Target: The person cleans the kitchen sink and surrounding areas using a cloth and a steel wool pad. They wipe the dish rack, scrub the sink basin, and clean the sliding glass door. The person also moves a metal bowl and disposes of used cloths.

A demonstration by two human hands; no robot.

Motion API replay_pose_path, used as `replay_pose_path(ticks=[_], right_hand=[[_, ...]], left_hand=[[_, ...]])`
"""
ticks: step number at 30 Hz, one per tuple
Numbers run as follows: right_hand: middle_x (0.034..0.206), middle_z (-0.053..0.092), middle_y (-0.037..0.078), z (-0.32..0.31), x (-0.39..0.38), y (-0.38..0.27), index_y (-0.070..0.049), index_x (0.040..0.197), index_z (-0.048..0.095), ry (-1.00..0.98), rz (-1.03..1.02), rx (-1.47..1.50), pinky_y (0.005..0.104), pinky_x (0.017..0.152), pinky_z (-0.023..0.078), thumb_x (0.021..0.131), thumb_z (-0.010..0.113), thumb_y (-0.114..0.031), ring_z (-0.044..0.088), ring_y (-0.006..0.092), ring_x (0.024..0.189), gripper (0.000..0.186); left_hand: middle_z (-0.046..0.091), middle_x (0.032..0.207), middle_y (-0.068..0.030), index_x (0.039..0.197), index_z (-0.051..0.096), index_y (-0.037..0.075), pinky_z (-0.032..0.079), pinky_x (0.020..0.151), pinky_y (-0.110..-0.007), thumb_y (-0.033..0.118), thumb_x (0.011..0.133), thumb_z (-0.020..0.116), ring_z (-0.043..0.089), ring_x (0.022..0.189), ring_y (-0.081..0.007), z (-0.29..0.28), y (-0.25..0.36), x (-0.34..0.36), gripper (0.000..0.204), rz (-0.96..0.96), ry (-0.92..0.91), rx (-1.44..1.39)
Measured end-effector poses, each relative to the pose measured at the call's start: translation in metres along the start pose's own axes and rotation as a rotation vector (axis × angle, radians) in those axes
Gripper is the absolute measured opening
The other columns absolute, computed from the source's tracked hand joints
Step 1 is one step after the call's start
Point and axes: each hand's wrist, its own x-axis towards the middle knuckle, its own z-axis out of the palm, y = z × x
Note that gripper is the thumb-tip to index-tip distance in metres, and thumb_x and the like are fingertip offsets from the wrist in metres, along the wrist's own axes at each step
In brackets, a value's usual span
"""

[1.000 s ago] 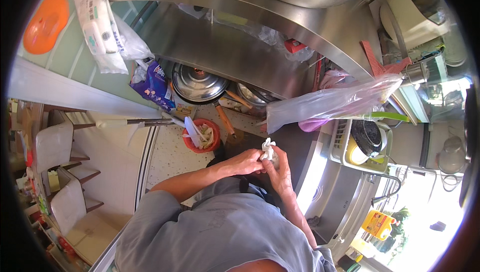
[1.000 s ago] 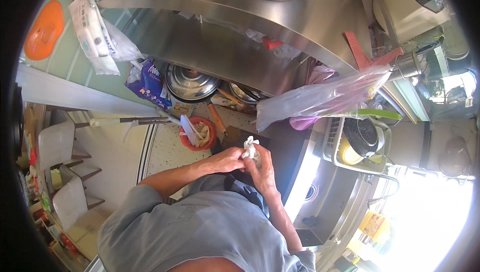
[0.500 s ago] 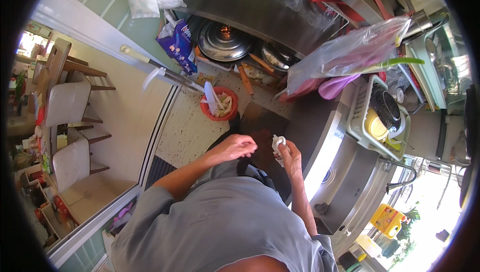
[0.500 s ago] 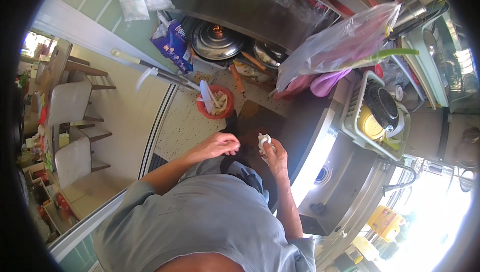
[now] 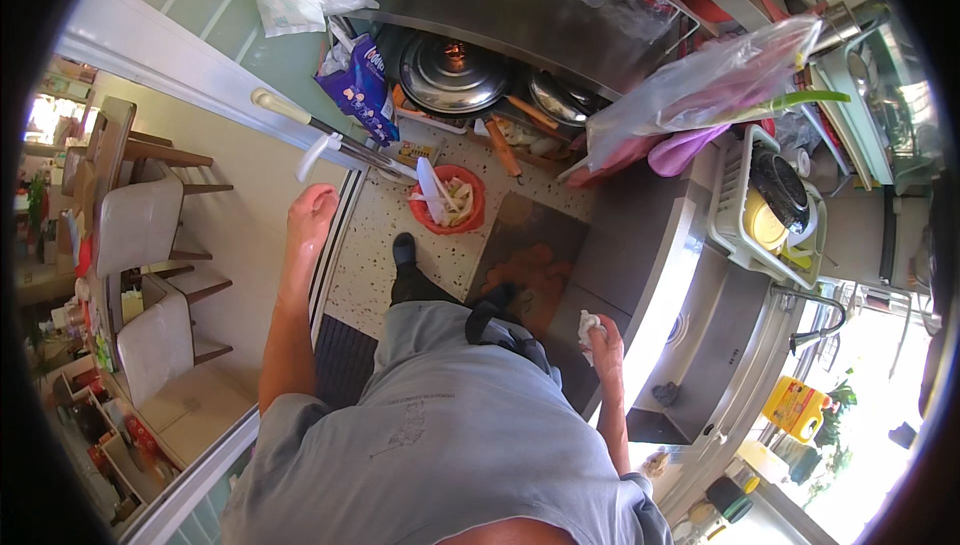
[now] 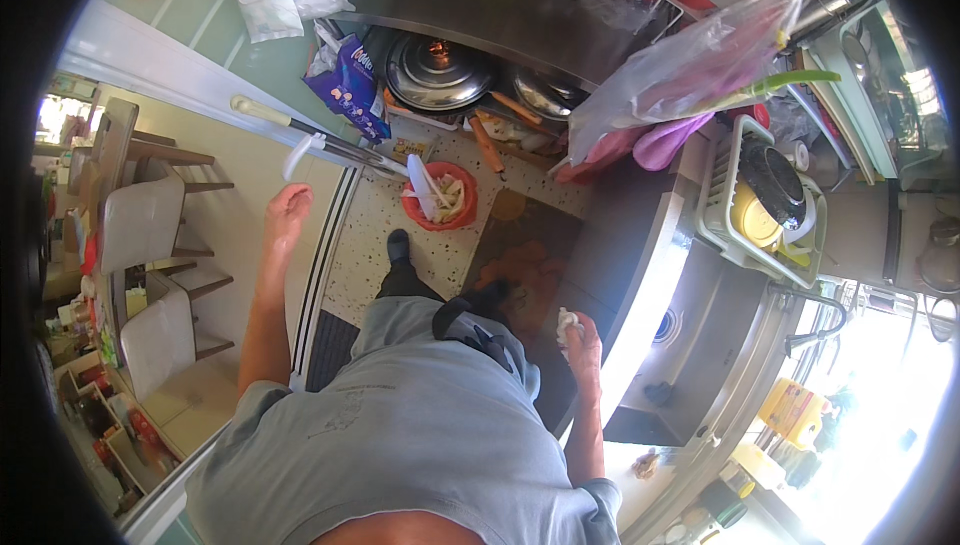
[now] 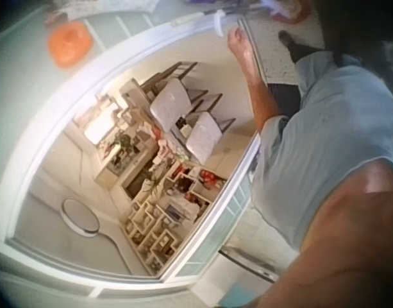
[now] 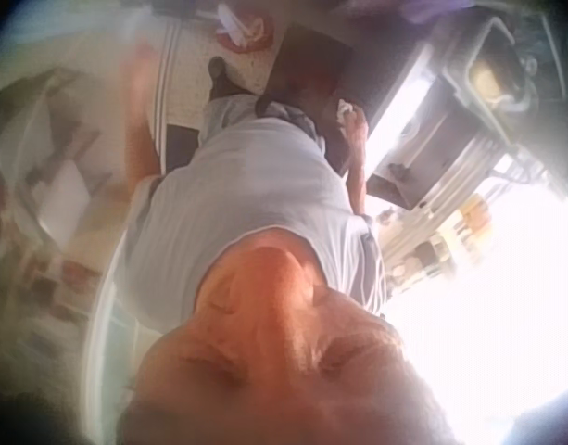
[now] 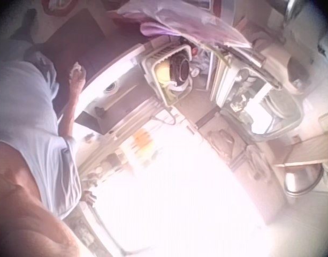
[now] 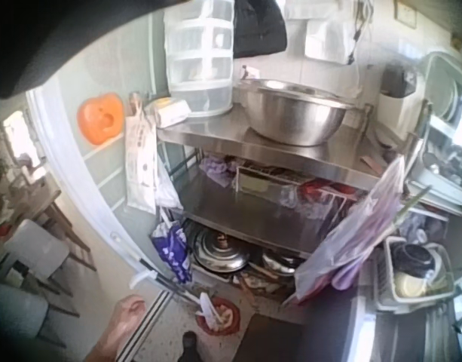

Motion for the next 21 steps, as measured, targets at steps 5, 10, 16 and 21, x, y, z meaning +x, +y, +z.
replay_pose_path(ticks=[5,10,16,21], right_hand=[[0.088,0.065,0.009,0.042,0.0,-0.016,-0.004,0.111,0.06,0.056,-0.019,-0.215,0.0278,0.061,0.051,0.084,0.055,-0.018,0.062,0.0149,0.072,0.031],[0.084,0.065,0.009,0.118,-0.024,-0.059,-0.005,0.113,0.06,0.035,-0.073,-0.29,0.0296,0.071,0.049,0.084,0.057,-0.021,0.062,0.0174,0.078,0.034],[0.085,0.065,0.011,0.173,-0.051,-0.039,-0.004,0.11,0.062,0.004,0.126,-0.35,0.0303,0.07,0.049,0.081,0.06,-0.024,0.063,0.0188,0.078,0.035],[0.088,0.066,0.008,0.208,-0.07,-0.02,-0.005,0.109,0.062,-0.025,0.198,-0.266,0.0292,0.07,0.049,0.082,0.061,-0.024,0.062,0.0157,0.079,0.034]], left_hand=[[0.065,0.083,-0.0047,0.102,0.063,0.003,0.048,0.069,-0.026,0.016,0.087,0.062,0.06,0.077,-0.012,0.0,-0.021,0.021,0.02,-0.03,-0.41,-0.081],[0.065,0.081,-0.0077,0.1,0.062,0.001,0.048,0.068,-0.028,0.02,0.088,0.06,0.06,0.075,-0.0134,-0.019,-0.048,0.034,0.022,-0.029,-0.75,0.014],[0.065,0.078,-0.0111,0.097,0.061,-0.001,0.049,0.066,-0.03,0.019,0.087,0.06,0.062,0.072,-0.018,-0.069,-0.094,0.077,0.022,-0.036,-0.77,0.126],[0.064,0.076,-0.0116,0.096,0.061,-0.001,0.049,0.066,-0.029,0.016,0.086,0.061,0.062,0.071,-0.0177,-0.069,-0.09,0.094,0.02,0.003,-0.786,0.172]])
